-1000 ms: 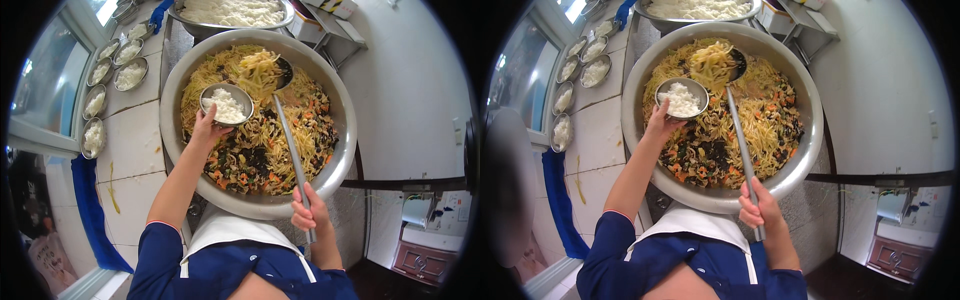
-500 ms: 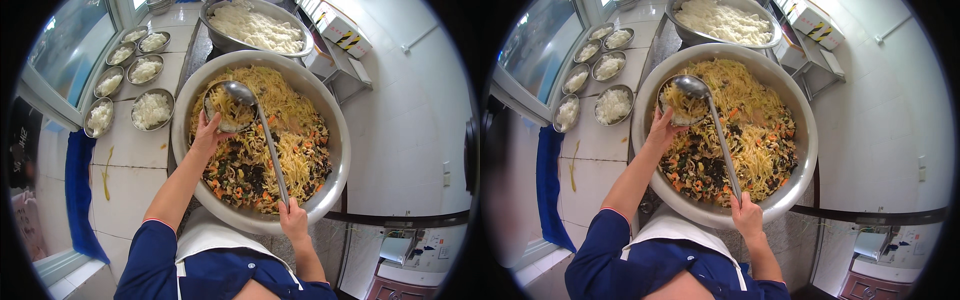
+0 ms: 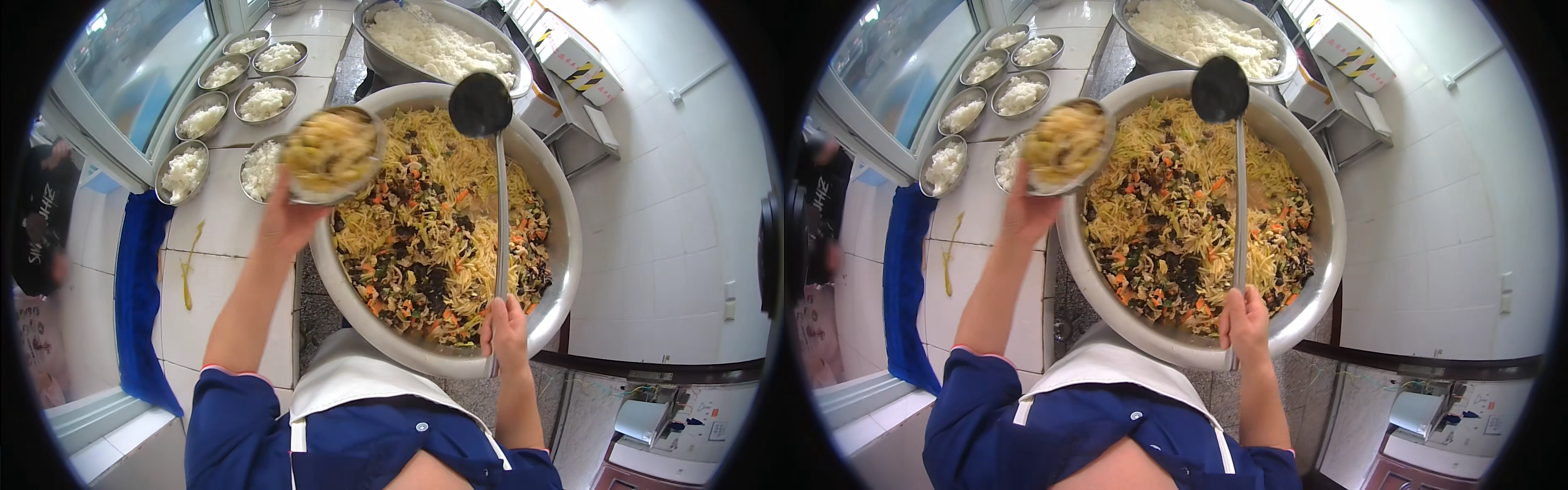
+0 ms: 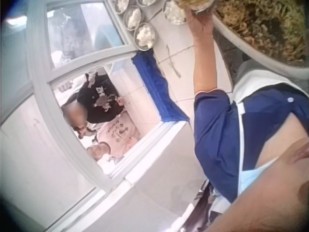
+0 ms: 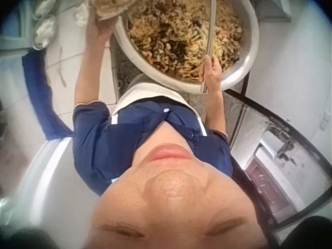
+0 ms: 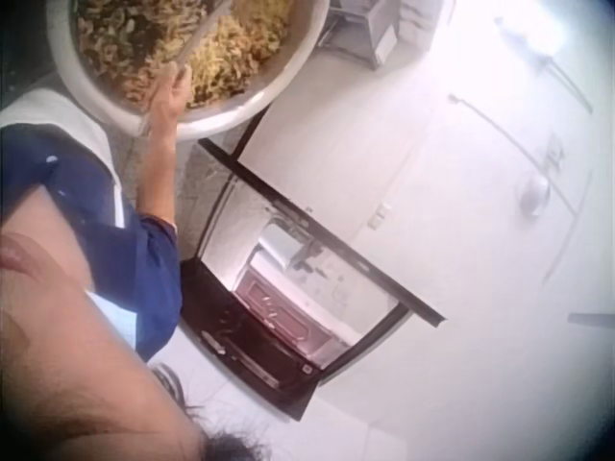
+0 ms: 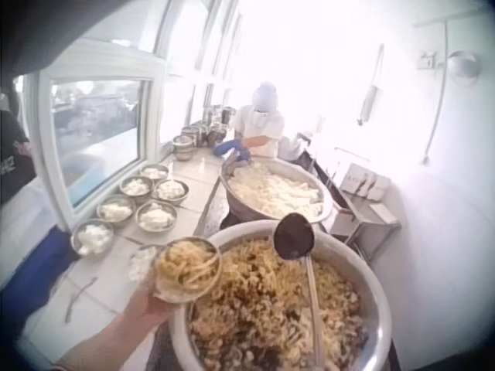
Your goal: The person scoops mixed noodles from a large metal bowl into small metal bowls containing white rice. The person uses a large ladle to transfer the noodles and places each filled bowl on a tiled counter. The process is repeated for multiple bowls.
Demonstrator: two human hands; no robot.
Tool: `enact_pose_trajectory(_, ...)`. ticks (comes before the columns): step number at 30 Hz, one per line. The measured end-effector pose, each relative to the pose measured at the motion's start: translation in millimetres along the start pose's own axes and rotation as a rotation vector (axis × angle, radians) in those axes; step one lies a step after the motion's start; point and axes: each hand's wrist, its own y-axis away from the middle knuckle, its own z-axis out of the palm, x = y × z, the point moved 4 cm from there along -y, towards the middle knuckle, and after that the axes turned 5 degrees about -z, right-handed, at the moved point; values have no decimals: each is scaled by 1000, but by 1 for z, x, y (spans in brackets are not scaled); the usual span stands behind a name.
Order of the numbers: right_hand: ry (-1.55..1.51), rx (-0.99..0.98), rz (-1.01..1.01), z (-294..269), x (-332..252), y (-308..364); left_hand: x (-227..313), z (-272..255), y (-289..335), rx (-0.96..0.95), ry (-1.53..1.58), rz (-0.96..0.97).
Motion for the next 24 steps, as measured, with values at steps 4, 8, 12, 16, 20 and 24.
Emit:
enact_pose_trajectory(4, -60, 93, 216, -26, 39, -19, 123, -52, 52, 72, -113, 329)
enact_pose_trajectory(8, 346, 212, 221, -52, 59, -57, 247, -116, 134, 304, -244, 567)
enact_pose_trajectory(12, 1027, 220, -104, -94, 63, -140, 344, -212, 202, 662, -271, 706)
enact_pose_trajectory(16, 1373, 135, 22, -58, 2, -216, 383, -265, 233, 890, -256, 781)
enact_pose_trajectory(20, 1422, 126, 235, -6, -6, -272, 409, -294, 248, 914, -228, 647)
enact_pose_trajectory(24, 1508, 126, 301, -13, 26, -270, 418, -325, 246, 984, -223, 616)
